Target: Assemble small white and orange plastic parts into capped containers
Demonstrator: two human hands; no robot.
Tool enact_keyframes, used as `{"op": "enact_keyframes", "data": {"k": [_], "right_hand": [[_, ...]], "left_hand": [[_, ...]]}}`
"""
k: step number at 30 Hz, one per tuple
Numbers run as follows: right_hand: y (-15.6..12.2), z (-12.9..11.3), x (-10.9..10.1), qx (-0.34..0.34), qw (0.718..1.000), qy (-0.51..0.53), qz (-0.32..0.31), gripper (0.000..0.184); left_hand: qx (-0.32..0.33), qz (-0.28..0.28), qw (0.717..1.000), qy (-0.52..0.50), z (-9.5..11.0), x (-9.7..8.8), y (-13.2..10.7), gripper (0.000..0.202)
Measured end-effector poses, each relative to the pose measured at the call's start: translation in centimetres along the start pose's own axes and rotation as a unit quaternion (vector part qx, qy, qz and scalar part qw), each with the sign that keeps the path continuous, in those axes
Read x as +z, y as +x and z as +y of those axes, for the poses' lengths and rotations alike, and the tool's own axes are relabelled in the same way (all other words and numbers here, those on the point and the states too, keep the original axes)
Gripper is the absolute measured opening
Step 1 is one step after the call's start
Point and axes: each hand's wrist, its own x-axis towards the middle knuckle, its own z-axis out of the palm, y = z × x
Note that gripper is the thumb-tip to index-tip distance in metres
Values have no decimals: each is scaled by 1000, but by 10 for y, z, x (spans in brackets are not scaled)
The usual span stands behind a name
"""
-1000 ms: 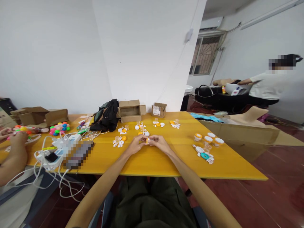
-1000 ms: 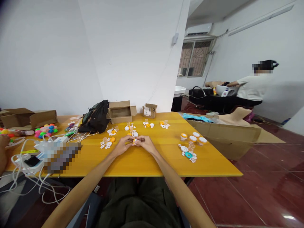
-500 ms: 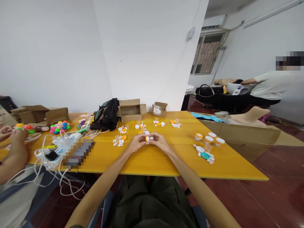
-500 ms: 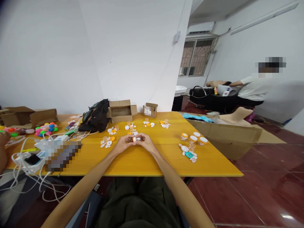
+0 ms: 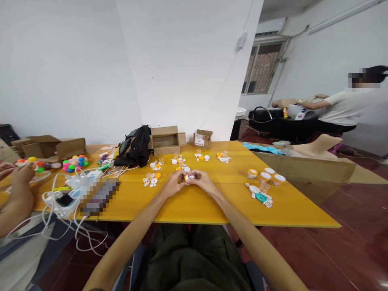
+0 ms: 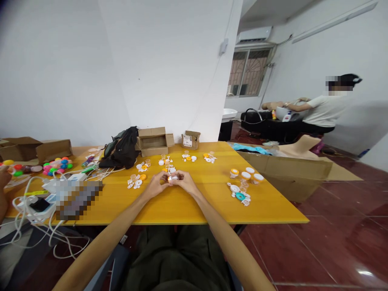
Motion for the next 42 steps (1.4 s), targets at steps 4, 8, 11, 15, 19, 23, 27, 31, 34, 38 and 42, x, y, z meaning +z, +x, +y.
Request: {"op": "enact_keyframes", "data": {"k": [4,8,11,15,19,23,27,31,34,38,42], "right_hand": [[2,6,2,-8,999,-22,31,44],[4,6,6,-18,998,-8,51,47],[3,5,9,-26,998,14,48,46],[1,4,11,5,997,68,41,46],[0,6,15,65,986,154,-5,40],[2,8,19,75,972,222,-3,38],[3,9,18,57,976,211,22,39],[2,7,15,29,987,151,53,41],[1,3,12,5,994,89,64,40],[-1,-3,10,-34,997,37,61,35],[-1,-4,8,-46,997,27,49,35]], "left_hand": [[22,-16,999,32,5,0,-2,29],[8,7,1000,-2,7,2,0,20],[-39,39,997,-58,1,3,3,18],[-84,85,985,-125,-5,1,7,33],[-85,92,977,-175,-3,1,6,39],[-82,67,971,-217,3,4,4,41],[-73,56,976,-196,4,4,3,39],[-72,80,986,-125,1,1,3,35],[-80,78,985,-130,0,0,2,37],[-86,64,983,-149,-3,1,3,37],[-84,69,982,-156,-4,1,4,32]]}}
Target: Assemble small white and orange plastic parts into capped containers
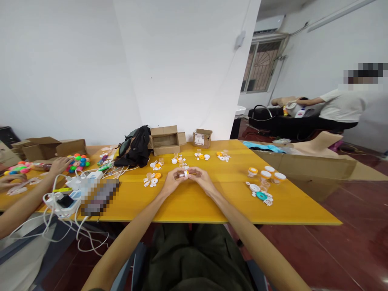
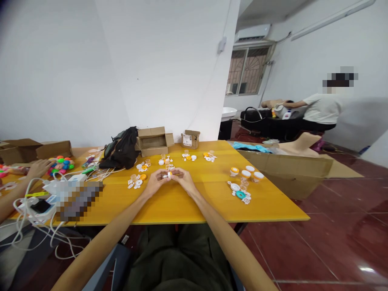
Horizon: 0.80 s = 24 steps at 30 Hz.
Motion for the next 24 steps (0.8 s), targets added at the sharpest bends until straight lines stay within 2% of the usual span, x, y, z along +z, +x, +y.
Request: {"op": "enact_keyframes", "data": {"k": [10,18,24], "right_hand": [[2,6,-3,28,999,-20,-8,39],[-3,4,4,-58,996,-59,17,24],[-3,2,5,-99,991,-84,30,18]], "left_hand": [[21,-13,1000,8,1,0,-2,28],[-7,27,999,-34,1,-2,0,32],[-22,31,998,-55,6,-1,-1,34]]}}
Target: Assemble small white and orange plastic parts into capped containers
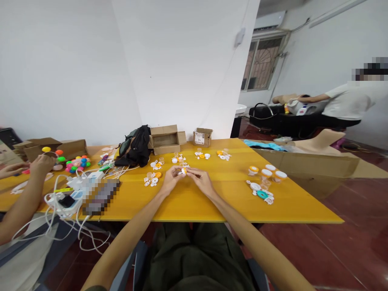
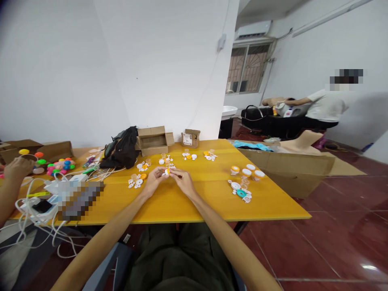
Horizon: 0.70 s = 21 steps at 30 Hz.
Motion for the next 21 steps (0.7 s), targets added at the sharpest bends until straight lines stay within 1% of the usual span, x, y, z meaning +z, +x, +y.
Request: {"op": "enact_keyframes", "data": {"k": [5,9,14,21], "right_hand": [[-1,2,1,3,1000,15,10,16],[-1,2,4,20,999,24,23,16],[0,3,8,26,998,44,48,16],[-1,3,8,20,997,53,56,12]], "left_hand": [[4,-1,1000,-2,-1,0,0,34],[16,-7,1000,11,-3,1,0,34],[42,-2,999,30,-5,2,-1,33],[86,-1,995,54,-6,2,-1,26]]}}
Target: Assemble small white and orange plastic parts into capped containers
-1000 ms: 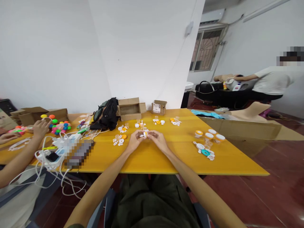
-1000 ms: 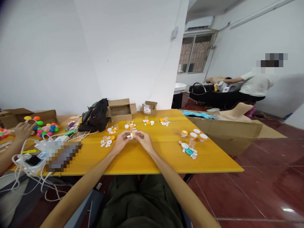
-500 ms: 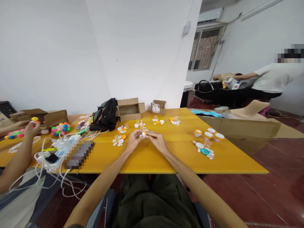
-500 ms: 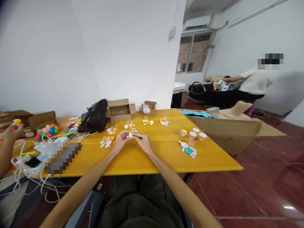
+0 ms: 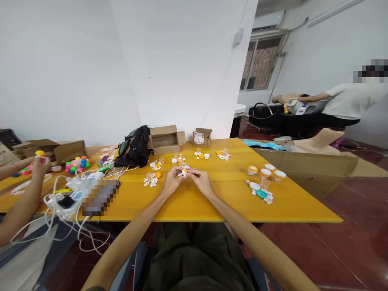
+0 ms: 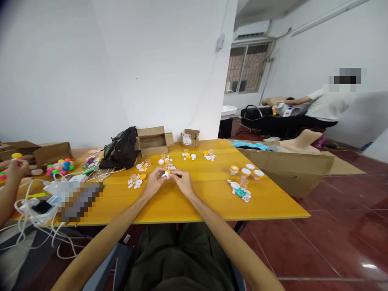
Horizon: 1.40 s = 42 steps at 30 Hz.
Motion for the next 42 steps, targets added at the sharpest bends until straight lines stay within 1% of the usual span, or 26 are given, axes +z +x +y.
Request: {"op": "enact_keyframes", "data": {"k": [4,7,13,15,22,24,28,31,35,42], "right_hand": [[0,0,1,0,1000,4,1,14],[0,-1,2,2,1000,3,-2,18],[-1,-3,2,0,1000,-12,-17,23],[-1,-3,2,0,1000,-8,-14,23],[-1,1,1,6,1000,-13,-16,24],[0,2,0,1,1000,-15,-20,25],[1,6,-2,-11,1000,-10,-24,25],[1,8,-3,-16,999,-11,-29,26],[0,7,-4,-12,999,-16,-33,25],[0,2,-3,10,999,-21,-23,25]], "left_hand": [[19,7,1000,16,-1,1,0,24],[22,10,1000,18,-2,1,0,24],[-22,-7,1000,-11,-3,0,2,28],[-26,-9,1000,-15,-3,1,1,27],[21,12,999,29,1,2,-1,22],[7,10,1000,18,0,1,0,23],[-41,-7,999,-30,-1,0,3,29],[-54,-14,997,-47,-2,-1,3,32],[-36,-23,998,-41,-2,0,2,32],[36,-9,999,28,3,0,0,21]]}}
